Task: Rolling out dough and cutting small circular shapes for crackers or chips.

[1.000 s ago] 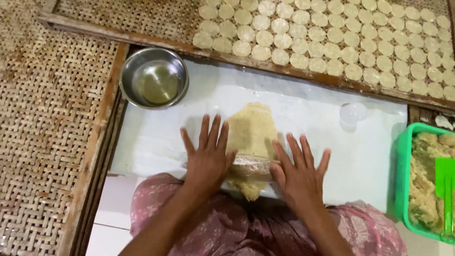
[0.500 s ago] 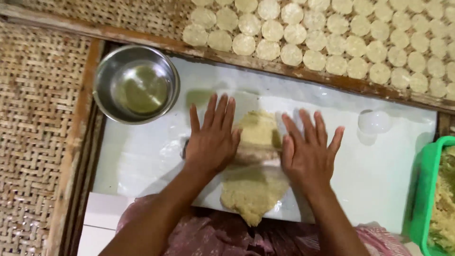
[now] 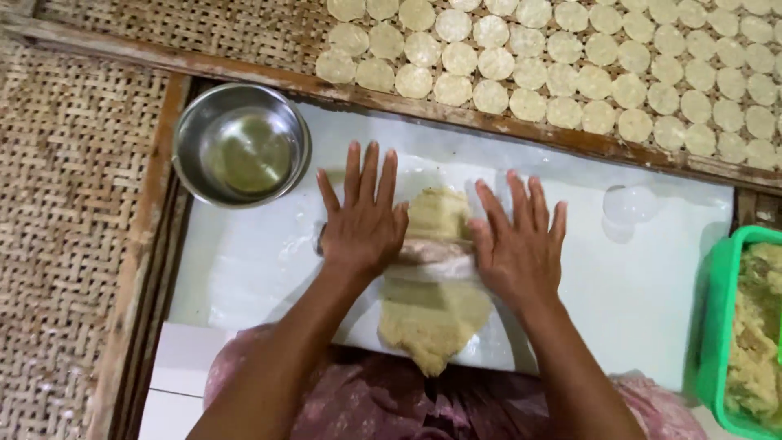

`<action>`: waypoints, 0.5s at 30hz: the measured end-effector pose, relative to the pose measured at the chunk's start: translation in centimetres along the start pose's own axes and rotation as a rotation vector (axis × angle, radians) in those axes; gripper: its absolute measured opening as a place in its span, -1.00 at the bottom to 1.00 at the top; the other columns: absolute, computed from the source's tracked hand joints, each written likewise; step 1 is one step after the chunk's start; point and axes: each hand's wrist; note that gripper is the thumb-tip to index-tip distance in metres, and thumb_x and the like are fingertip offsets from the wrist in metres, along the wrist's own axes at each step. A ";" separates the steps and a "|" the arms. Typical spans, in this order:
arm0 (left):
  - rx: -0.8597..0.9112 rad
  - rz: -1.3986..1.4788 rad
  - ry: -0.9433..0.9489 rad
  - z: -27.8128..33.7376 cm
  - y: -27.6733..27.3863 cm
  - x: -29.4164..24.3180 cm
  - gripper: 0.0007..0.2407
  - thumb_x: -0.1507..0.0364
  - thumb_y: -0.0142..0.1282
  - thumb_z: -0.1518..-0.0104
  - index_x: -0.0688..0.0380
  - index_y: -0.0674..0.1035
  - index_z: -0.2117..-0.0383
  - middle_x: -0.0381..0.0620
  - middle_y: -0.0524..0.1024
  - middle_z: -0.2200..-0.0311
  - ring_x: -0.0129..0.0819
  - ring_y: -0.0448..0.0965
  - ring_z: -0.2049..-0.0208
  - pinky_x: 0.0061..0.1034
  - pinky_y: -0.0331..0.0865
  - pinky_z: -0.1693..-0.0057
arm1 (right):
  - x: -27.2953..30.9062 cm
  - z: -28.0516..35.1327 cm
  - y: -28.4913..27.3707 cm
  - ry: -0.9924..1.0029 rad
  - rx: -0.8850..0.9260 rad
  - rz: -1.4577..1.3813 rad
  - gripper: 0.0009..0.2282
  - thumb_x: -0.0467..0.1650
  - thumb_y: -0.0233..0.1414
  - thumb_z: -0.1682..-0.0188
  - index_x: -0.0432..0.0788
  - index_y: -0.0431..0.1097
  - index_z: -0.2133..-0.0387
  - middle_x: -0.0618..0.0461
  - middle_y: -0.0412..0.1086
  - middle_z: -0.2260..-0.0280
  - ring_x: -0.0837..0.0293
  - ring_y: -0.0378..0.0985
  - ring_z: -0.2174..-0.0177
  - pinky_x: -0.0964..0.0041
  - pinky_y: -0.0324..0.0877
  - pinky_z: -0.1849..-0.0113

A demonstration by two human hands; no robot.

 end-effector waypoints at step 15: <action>0.377 -0.093 0.359 9.3 -1.8 1.1 -0.52 0.07 0.15 -0.14 0.22 0.45 0.01 0.17 -0.09 -0.44 0.10 -0.58 -0.48 0.49 -0.60 -0.33 | -1.4 8.9 -4.0 -0.257 0.327 -0.061 -0.27 -0.15 0.21 0.14 0.04 0.06 -0.32 0.04 0.40 0.00 -0.04 0.50 0.06 -0.11 0.19 -0.12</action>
Point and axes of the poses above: each hand's wrist, its own z-axis away from the middle knuckle, its own y-axis out of the palm, x = y × z
